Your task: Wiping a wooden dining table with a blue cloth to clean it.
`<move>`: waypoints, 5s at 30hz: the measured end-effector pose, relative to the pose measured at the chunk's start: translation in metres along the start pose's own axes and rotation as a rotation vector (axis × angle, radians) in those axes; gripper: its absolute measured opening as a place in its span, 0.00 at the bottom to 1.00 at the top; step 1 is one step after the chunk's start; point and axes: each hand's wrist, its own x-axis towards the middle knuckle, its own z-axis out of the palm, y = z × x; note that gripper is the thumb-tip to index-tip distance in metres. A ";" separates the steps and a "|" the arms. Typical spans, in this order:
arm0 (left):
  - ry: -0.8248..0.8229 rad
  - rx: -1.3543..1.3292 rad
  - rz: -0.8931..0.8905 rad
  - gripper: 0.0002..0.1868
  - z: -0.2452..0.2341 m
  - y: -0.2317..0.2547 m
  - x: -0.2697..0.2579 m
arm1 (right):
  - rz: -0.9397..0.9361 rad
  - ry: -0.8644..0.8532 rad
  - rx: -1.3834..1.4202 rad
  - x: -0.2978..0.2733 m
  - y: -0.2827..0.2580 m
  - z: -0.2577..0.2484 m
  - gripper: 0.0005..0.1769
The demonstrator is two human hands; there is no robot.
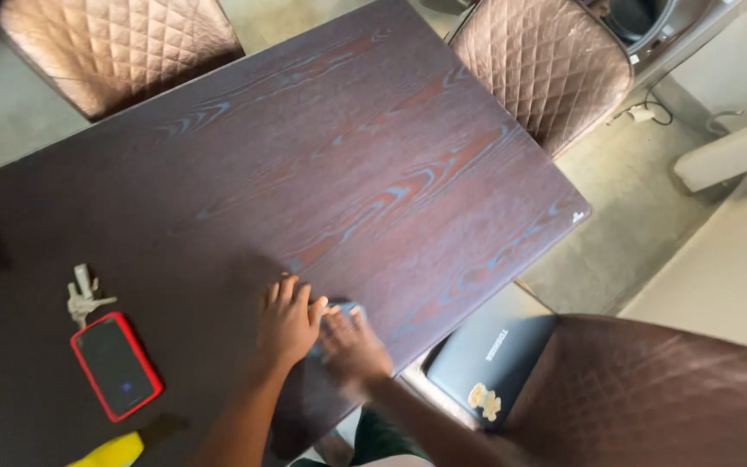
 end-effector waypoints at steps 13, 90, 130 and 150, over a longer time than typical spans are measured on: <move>0.016 0.075 -0.069 0.23 -0.012 -0.027 -0.140 | 0.401 -0.390 0.025 -0.054 -0.075 0.007 0.54; 0.178 -0.681 -0.127 0.14 -0.282 0.070 0.052 | 0.100 -0.069 0.854 0.116 0.152 -0.228 0.15; -0.024 -1.121 -0.318 0.15 -0.215 0.064 0.061 | 0.683 0.393 1.506 0.051 0.043 -0.304 0.00; -0.033 -1.190 0.088 0.10 -0.190 0.082 0.042 | 0.094 -0.099 1.308 0.042 0.036 -0.329 0.24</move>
